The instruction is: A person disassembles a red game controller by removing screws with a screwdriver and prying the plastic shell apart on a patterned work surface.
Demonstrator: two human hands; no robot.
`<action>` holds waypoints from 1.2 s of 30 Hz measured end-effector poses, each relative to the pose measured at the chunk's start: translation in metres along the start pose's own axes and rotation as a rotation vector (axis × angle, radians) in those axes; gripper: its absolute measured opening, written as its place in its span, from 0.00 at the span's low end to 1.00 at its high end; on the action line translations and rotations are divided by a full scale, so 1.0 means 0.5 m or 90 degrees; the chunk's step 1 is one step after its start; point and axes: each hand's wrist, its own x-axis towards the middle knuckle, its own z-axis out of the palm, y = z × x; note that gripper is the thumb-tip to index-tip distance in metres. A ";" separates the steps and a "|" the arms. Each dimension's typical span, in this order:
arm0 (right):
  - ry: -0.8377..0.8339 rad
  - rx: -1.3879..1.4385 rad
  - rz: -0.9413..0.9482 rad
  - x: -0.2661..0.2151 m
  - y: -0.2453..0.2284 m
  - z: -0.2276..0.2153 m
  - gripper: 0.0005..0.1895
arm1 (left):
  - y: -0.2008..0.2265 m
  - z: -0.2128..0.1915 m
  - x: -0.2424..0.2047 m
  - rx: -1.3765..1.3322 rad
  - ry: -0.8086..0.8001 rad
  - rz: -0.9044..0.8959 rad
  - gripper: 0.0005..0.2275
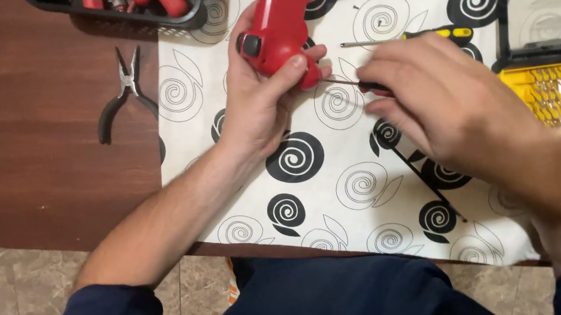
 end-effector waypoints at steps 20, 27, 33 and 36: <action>-0.094 0.177 0.506 -0.100 0.028 0.085 0.13 | -0.066 -0.024 -0.028 0.115 -0.205 0.062 0.15; -0.044 -0.339 0.010 -0.178 0.105 0.150 0.22 | -0.067 -0.021 -0.035 0.094 -0.139 0.041 0.14; 0.054 -0.507 -0.239 -0.109 0.099 0.096 0.05 | -0.057 -0.026 -0.033 0.097 -0.083 -0.040 0.12; 0.104 -0.553 -0.255 -0.079 0.087 0.087 0.08 | -0.047 -0.017 -0.036 0.075 -0.046 -0.084 0.12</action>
